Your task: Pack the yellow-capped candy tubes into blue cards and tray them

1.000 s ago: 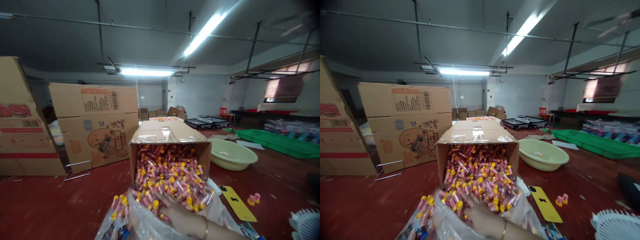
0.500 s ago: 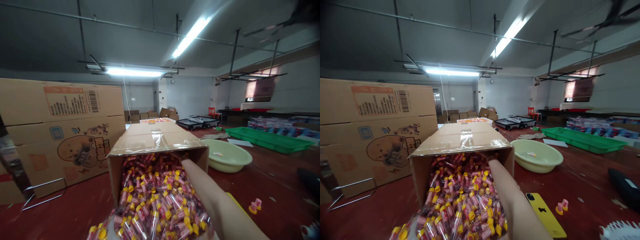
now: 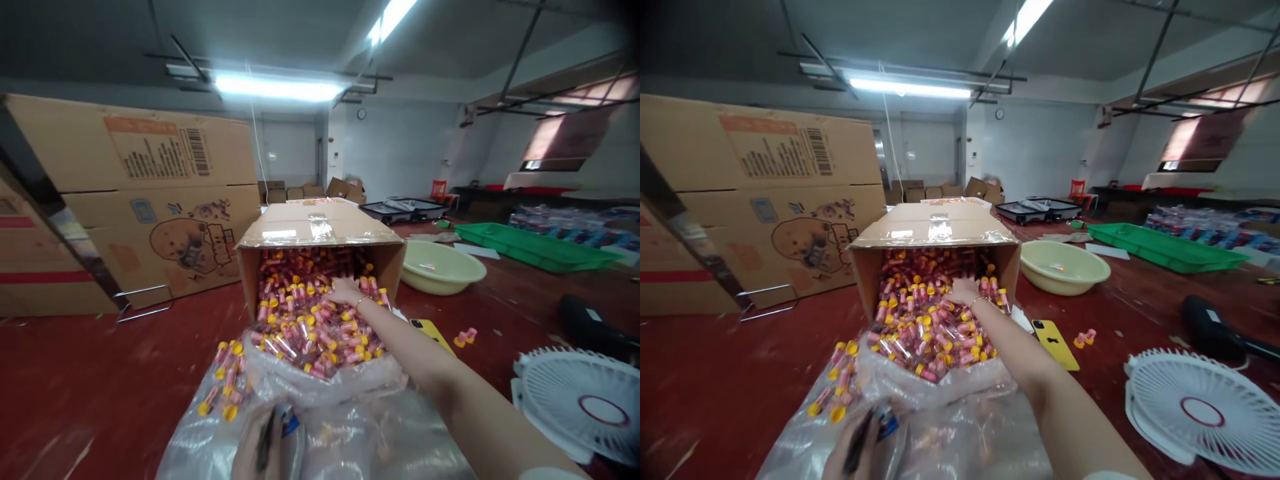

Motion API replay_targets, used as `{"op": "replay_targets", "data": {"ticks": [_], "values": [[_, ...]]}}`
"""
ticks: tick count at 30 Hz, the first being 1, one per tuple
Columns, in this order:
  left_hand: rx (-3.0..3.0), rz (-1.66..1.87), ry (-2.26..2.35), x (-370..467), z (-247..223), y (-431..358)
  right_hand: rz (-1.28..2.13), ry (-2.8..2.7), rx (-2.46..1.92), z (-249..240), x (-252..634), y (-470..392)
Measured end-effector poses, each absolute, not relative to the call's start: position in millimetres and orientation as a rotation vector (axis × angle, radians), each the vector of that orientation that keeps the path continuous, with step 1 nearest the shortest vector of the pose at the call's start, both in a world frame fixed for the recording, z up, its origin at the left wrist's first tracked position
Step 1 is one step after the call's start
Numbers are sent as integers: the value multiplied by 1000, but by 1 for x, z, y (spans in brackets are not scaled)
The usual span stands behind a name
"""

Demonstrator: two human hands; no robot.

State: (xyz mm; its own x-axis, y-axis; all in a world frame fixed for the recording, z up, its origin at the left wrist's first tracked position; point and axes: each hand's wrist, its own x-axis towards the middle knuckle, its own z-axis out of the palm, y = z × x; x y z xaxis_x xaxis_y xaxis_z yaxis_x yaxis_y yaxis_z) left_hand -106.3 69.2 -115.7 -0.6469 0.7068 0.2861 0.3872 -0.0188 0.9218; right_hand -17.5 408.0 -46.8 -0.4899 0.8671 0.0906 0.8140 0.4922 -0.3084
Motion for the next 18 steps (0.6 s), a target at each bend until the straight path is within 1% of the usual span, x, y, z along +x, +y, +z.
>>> {"op": "replay_targets", "data": {"ticks": [1,3,5,6,8,13,18], "values": [[1572,1605,1941,-106,-108,75,325,-2492,-1419,-51,-17,397],[2024,1288,1975,-104,-93,91,329,-2476,-1363,-57,-15,375],[2174,991,1953,-96,-82,105,349,-2473,-1305,-63,-11,355],[2189,941,1942,-91,-79,109,362,-2478,-1276,-66,-9,345],[2173,899,1948,-82,-78,109,383,-2488,-1215,-71,-4,329],[2053,947,2042,-73,-86,81,413,-2491,-1091,-78,11,291],[1996,1019,2016,-73,-89,57,378,-2503,-992,-77,20,254]]}}
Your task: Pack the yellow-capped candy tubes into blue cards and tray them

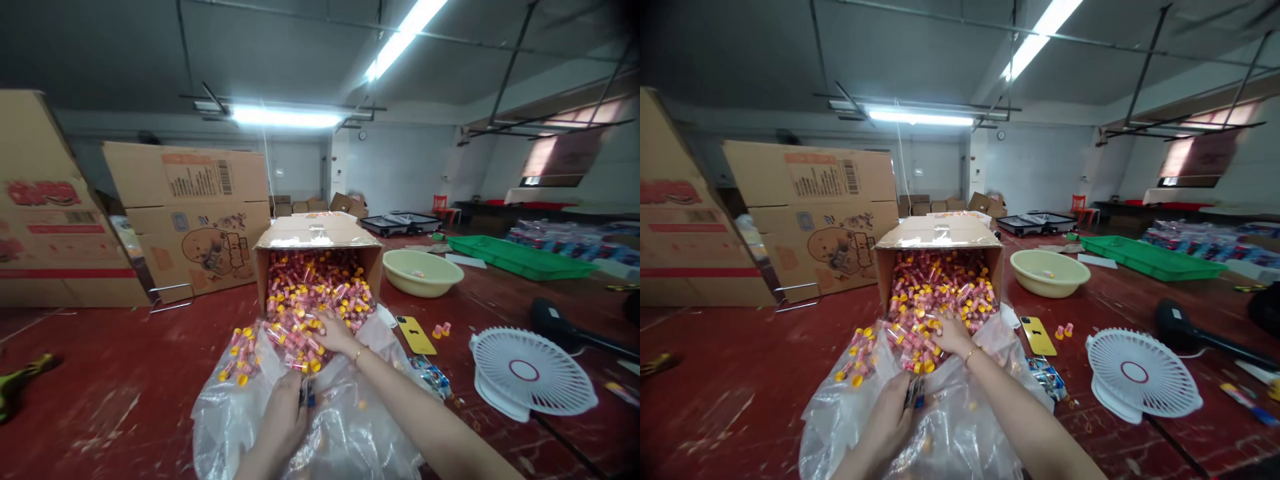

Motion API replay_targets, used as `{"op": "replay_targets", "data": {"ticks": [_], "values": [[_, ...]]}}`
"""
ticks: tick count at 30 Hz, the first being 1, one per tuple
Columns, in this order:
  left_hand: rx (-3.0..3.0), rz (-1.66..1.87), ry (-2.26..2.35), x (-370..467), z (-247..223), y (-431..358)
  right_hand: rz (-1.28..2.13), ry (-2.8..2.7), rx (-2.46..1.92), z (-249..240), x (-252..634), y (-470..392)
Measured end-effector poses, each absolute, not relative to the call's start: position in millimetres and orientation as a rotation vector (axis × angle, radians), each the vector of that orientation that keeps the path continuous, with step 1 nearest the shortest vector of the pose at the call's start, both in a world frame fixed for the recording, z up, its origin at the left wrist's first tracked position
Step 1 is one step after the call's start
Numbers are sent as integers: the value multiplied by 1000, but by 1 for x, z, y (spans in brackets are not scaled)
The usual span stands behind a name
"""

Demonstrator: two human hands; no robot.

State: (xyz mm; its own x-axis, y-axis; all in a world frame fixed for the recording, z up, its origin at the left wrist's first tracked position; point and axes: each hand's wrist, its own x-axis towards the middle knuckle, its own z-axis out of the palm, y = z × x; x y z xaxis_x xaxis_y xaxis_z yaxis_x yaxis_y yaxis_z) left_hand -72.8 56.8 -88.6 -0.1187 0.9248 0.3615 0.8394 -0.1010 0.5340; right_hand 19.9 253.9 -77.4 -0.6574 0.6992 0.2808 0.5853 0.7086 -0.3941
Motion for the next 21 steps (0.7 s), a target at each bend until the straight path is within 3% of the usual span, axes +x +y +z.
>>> {"op": "replay_targets", "data": {"ticks": [11,17,21], "values": [[1674,1324,1637,-70,-93,35,408,-2462,-1057,-97,55,208],[1090,1536,1697,-55,-89,11,1007,-1845,-765,-80,69,202],[574,1532,1409,-28,-81,-6,1268,-1676,-666,-70,96,157]]}}
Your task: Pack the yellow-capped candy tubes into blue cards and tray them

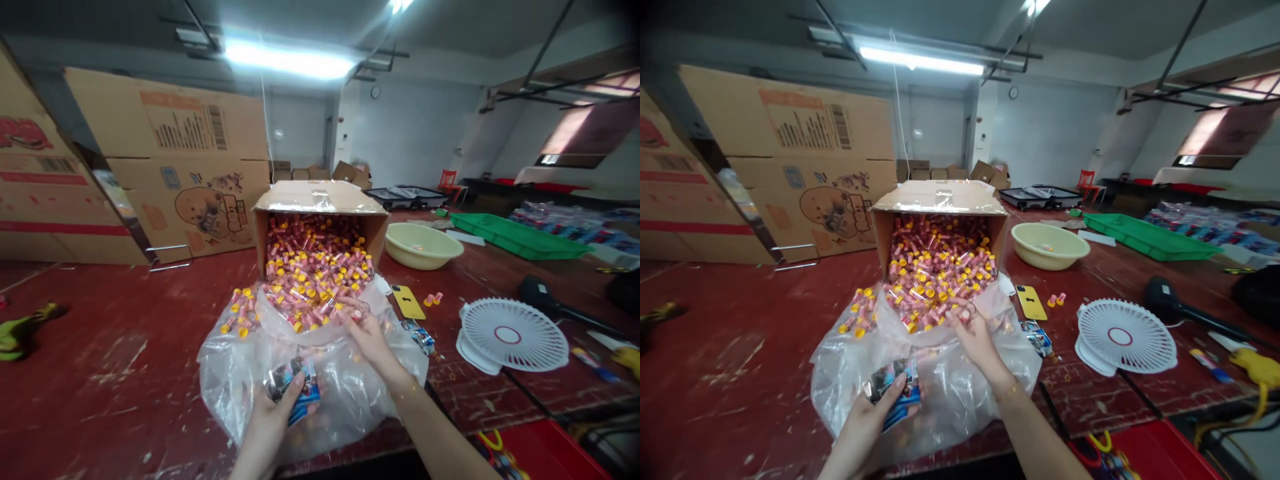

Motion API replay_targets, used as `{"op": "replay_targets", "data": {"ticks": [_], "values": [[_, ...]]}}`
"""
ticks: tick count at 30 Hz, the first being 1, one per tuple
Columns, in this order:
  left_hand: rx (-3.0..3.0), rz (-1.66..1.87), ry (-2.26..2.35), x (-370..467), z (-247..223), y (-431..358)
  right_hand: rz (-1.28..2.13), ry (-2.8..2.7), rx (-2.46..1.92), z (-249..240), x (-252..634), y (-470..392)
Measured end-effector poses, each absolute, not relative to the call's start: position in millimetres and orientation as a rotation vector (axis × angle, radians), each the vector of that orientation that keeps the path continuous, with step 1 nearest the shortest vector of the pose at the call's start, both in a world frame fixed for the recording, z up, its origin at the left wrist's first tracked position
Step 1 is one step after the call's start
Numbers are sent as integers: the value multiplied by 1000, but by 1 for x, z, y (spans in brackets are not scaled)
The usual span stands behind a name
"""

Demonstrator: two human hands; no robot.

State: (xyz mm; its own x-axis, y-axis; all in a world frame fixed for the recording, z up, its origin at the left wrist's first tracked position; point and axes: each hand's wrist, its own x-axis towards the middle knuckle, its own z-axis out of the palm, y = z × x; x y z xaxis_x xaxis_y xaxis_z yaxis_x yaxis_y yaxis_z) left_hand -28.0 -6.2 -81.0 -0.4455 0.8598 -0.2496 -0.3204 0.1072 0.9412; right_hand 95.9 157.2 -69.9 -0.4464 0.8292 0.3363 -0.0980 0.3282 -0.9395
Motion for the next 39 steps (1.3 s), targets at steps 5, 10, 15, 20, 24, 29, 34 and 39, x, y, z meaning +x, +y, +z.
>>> {"op": "replay_targets", "data": {"ticks": [5,10,15,20,24,29,34,39], "values": [[258,1418,1285,4,-68,-24,1926,-1427,-554,-72,135,74],[311,1381,1344,23,-74,-34,1951,-1241,-736,-87,159,43],[351,1360,1376,30,-81,-36,1775,-1288,-884,-101,174,48],[467,1369,1366,30,-86,-37,1497,-1442,-802,-90,186,53],[541,1383,1443,30,-92,-37,1553,-1423,-670,-74,188,60],[745,1333,1573,28,-97,-36,1333,-1784,-658,-54,187,70],[884,1302,1568,29,-104,-34,1267,-2082,-571,-37,184,79],[910,1273,1526,29,-106,-34,1616,-1988,-551,-41,175,87]]}}
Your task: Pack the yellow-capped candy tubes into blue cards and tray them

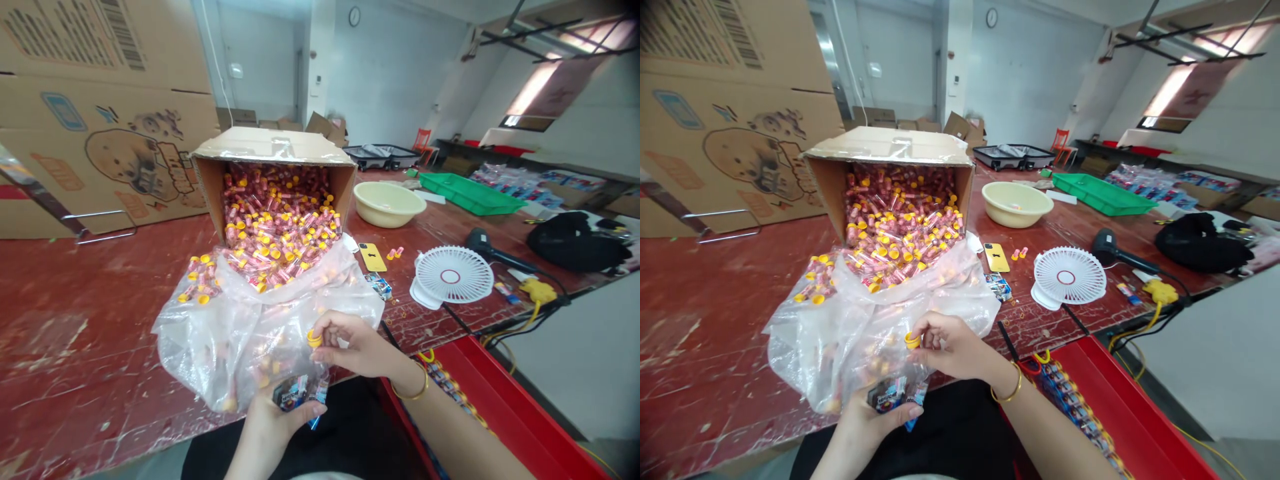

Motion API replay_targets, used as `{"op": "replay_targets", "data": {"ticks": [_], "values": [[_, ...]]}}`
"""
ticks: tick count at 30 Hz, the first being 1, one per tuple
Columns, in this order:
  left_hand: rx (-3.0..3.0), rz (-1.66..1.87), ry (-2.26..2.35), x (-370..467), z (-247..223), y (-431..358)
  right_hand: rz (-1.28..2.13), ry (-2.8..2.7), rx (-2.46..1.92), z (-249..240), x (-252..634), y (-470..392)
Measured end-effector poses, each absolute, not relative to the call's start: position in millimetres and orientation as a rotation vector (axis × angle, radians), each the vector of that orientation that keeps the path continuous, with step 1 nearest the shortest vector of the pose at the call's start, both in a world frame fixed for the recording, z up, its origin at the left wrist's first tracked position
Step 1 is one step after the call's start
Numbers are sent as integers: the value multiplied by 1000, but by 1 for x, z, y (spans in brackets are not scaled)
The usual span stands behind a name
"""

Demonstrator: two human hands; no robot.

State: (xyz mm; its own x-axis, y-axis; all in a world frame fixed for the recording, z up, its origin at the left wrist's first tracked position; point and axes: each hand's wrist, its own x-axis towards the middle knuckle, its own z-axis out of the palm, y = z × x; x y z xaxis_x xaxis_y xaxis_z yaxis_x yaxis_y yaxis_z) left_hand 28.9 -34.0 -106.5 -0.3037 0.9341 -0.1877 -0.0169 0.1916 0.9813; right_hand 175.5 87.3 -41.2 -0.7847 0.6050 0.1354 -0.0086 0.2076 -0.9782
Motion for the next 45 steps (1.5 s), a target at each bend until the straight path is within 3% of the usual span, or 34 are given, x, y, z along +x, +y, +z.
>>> {"op": "replay_targets", "data": {"ticks": [3,6,15,29,45], "values": [[777,1237,1439,28,-100,-34,1910,-1741,-540,-52,170,90],[577,1195,1345,30,-91,-35,1996,-1540,-587,-65,166,88],[228,1351,1138,45,-77,-26,1765,-1777,-669,-89,171,42],[309,1372,1093,55,-70,-26,1423,-1814,-746,-92,162,20],[242,1396,1101,57,-76,-24,1464,-1779,-753,-97,164,22]]}}
